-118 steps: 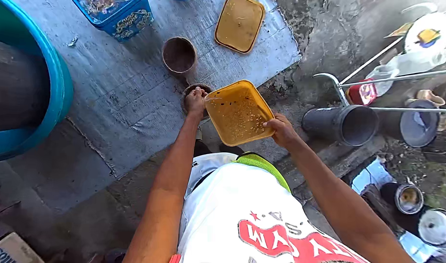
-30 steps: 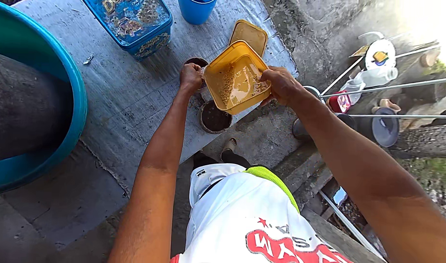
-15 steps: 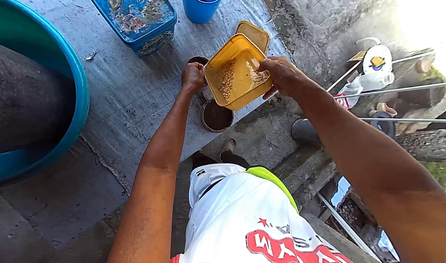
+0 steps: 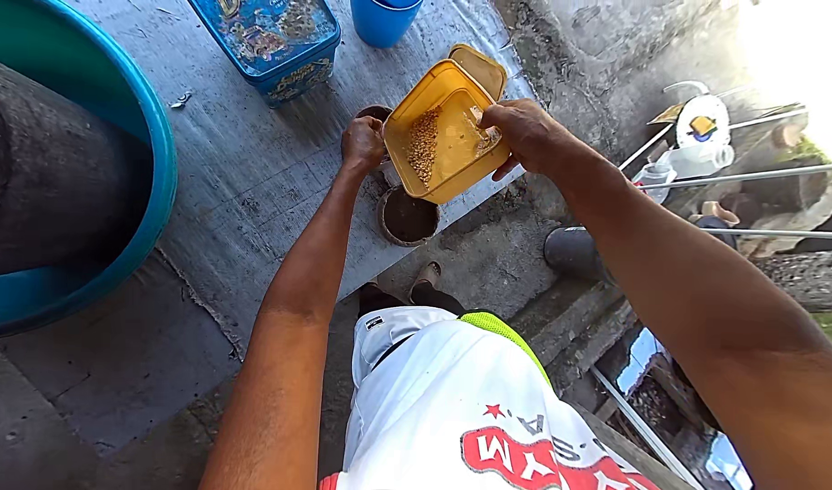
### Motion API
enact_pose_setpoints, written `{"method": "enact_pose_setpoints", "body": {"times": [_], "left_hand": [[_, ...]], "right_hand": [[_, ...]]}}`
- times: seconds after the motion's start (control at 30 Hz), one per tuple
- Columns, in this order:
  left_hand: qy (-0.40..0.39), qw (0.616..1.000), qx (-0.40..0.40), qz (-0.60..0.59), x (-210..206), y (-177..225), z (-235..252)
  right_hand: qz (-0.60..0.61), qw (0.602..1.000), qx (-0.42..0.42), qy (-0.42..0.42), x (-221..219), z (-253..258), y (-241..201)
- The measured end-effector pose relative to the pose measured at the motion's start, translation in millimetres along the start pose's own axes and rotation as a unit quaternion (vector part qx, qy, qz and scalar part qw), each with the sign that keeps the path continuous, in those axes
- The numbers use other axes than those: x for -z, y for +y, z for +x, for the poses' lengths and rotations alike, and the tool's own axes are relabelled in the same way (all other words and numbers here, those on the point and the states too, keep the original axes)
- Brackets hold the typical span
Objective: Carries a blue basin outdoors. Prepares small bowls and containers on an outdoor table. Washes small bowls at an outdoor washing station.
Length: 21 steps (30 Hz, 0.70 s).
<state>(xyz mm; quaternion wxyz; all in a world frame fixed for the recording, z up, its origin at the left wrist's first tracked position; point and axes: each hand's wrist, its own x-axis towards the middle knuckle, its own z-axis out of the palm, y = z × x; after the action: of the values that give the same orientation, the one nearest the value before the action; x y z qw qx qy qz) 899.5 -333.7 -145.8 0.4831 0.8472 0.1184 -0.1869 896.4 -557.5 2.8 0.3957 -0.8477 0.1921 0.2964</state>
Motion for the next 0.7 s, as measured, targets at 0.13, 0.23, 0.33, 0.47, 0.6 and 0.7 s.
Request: {"method": "enact_pose_setpoints", "body": {"times": [0.13, 0.23, 0.33, 0.47, 0.6, 0.7], "left_hand": [[-0.001, 1.000, 0.010, -0.008, -1, 1, -2], [-0.004, 1.000, 0.007, 0.002, -2, 2, -3], [-0.002, 1.000, 0.002, 0.018, -2, 3, -6], [0.004, 1.000, -0.001, 0.025, -2, 3, -8], [0.007, 0.999, -0.006, 0.039, 0, 3, -8], [0.006, 0.999, -0.013, 0.047, 0, 2, -8]], "right_hand": [[-0.013, 1.000, 0.000, 0.005, 0, 0, -3], [-0.020, 1.000, 0.003, 0.007, -1, -1, -7], [-0.032, 0.999, 0.004, 0.005, -1, -1, -11], [-0.049, 0.999, 0.007, 0.007, -1, 0, -16], [-0.059, 0.998, 0.006, 0.008, -1, 3, -20], [-0.074, 0.997, 0.011, 0.010, -1, 7, -23]]}}
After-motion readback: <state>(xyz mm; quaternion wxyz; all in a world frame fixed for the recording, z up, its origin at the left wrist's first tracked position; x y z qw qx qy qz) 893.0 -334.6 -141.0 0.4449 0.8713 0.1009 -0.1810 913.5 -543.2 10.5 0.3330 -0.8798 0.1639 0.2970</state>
